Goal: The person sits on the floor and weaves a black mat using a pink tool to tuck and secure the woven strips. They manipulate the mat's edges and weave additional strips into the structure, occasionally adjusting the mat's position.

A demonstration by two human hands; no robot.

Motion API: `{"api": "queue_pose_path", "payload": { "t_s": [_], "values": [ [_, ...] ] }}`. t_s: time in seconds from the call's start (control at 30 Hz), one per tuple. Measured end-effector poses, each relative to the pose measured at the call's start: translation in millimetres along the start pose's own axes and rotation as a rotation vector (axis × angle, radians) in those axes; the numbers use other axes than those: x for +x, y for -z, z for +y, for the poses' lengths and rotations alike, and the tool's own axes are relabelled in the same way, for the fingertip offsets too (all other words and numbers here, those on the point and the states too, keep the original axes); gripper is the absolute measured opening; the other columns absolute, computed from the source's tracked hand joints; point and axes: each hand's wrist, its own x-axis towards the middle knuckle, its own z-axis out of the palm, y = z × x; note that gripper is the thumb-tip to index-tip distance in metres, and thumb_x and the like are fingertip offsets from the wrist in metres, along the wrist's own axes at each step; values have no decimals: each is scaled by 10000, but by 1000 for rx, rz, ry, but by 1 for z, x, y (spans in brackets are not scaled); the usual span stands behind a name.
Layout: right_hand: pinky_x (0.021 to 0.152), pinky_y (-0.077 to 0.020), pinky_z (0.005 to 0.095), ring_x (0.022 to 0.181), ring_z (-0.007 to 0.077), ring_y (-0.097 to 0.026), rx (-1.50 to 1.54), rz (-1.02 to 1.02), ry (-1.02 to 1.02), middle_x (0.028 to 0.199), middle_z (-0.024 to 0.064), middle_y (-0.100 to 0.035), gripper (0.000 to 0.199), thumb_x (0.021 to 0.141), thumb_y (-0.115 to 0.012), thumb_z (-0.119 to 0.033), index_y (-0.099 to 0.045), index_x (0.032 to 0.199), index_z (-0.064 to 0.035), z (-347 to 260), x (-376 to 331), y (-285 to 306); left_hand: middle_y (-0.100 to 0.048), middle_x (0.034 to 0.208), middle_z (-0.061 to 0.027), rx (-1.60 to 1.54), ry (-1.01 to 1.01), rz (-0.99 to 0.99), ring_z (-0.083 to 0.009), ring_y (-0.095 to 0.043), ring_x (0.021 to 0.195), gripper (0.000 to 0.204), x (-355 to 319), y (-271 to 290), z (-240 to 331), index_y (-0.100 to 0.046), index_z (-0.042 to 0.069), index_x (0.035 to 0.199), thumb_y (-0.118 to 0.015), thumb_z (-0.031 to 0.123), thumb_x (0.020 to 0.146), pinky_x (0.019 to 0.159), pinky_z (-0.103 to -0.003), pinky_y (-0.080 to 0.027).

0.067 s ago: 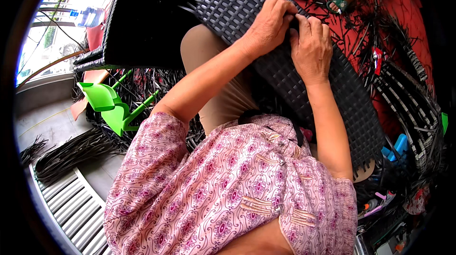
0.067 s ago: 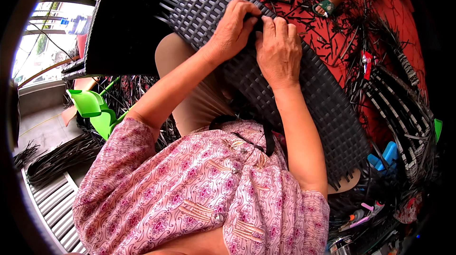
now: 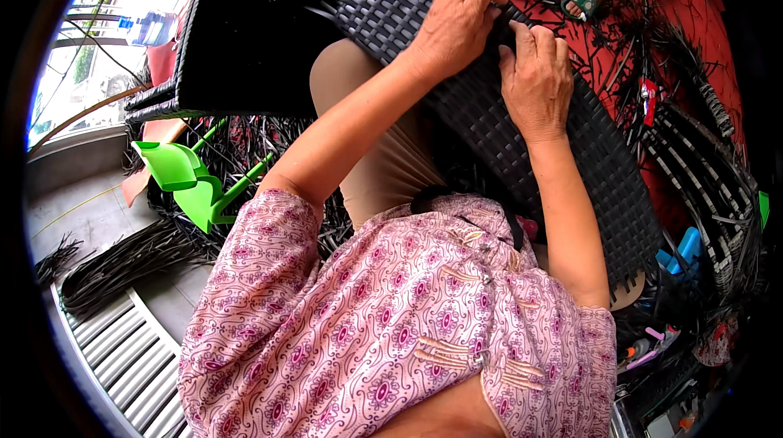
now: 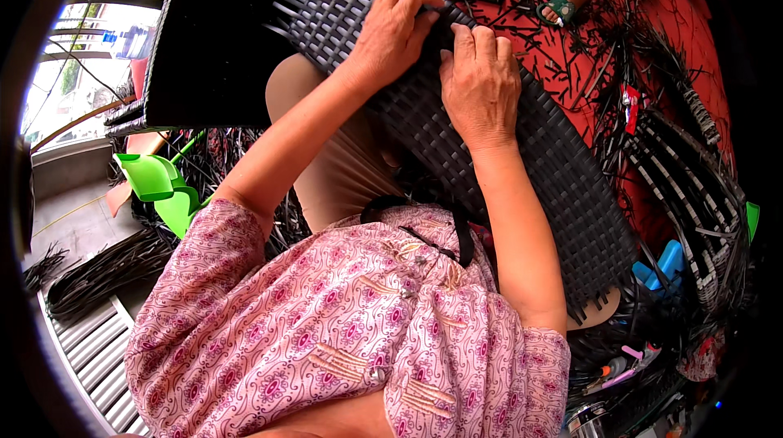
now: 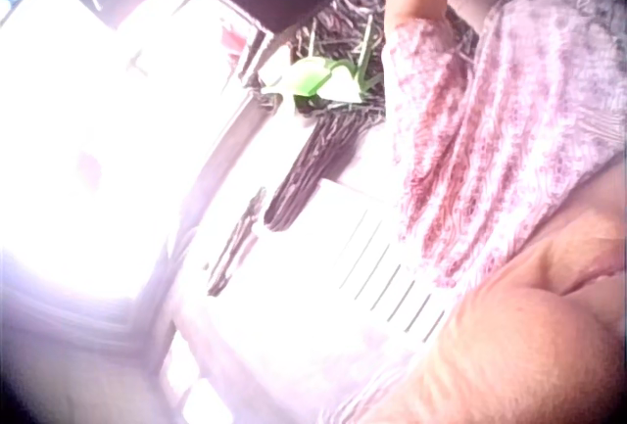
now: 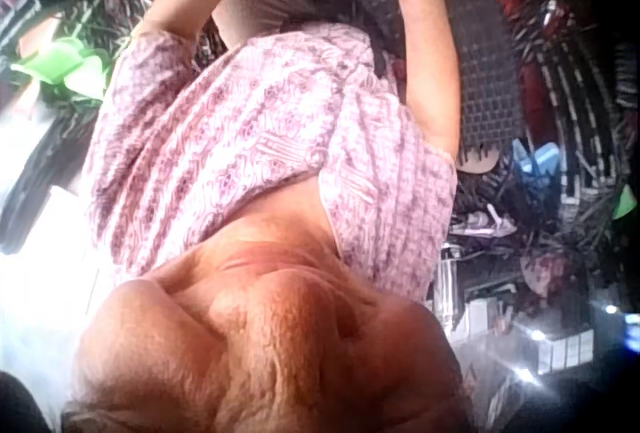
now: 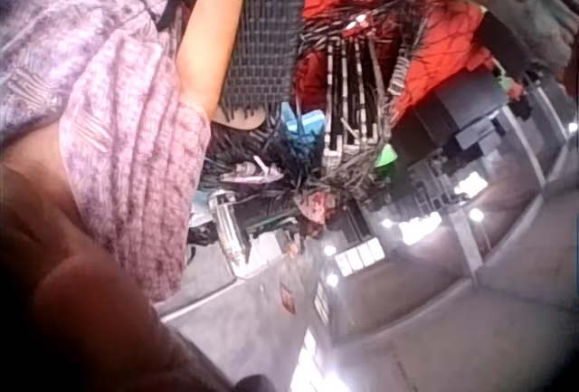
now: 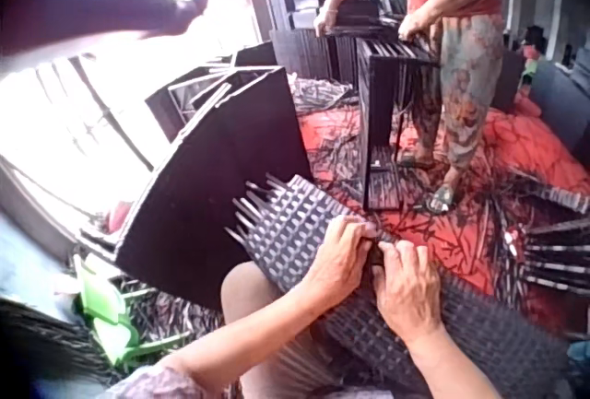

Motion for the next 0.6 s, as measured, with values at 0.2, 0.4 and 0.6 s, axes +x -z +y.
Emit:
{"api": "queue_pose_path", "payload": {
  "t_s": [0.2, 0.4, 0.6],
  "values": [
    [878, -505, 407, 973, 273, -560, -77, 2, -21, 1094, 67, -569, 421, 882, -751, -236, -637, 1255, -76, -3, -3, 0, -622, 1052, -56, 181, -161, -130, -286, -580, 1018, 136, 3, 7, -36, -676, 117, 1024, -714, 191, 916, 893, -394, -476],
    [875, -478, 417, 978, 268, -561, -94, -12, 6, 1049, 69, -569, 386, 866, -734, -221, -641, 1213, -80, -3, -1, -3, -607, 1016, -47, 206, -180, -162, -286, -562, 977, 128, 8, 4, -38, -672, 136, 998, -726, 193, 897, 883, -405, -464],
    [861, -485, 424, 979, 273, -568, -20, 41, -1, 1004, 79, -571, 335, 845, -689, -177, -634, 1158, -74, -3, -4, -10, -549, 961, -135, 111, -111, -221, -345, -527, 953, 144, 5, 0, -32, -639, 54, 1025, -671, 138, 913, 868, -454, -445]
  ]
}}
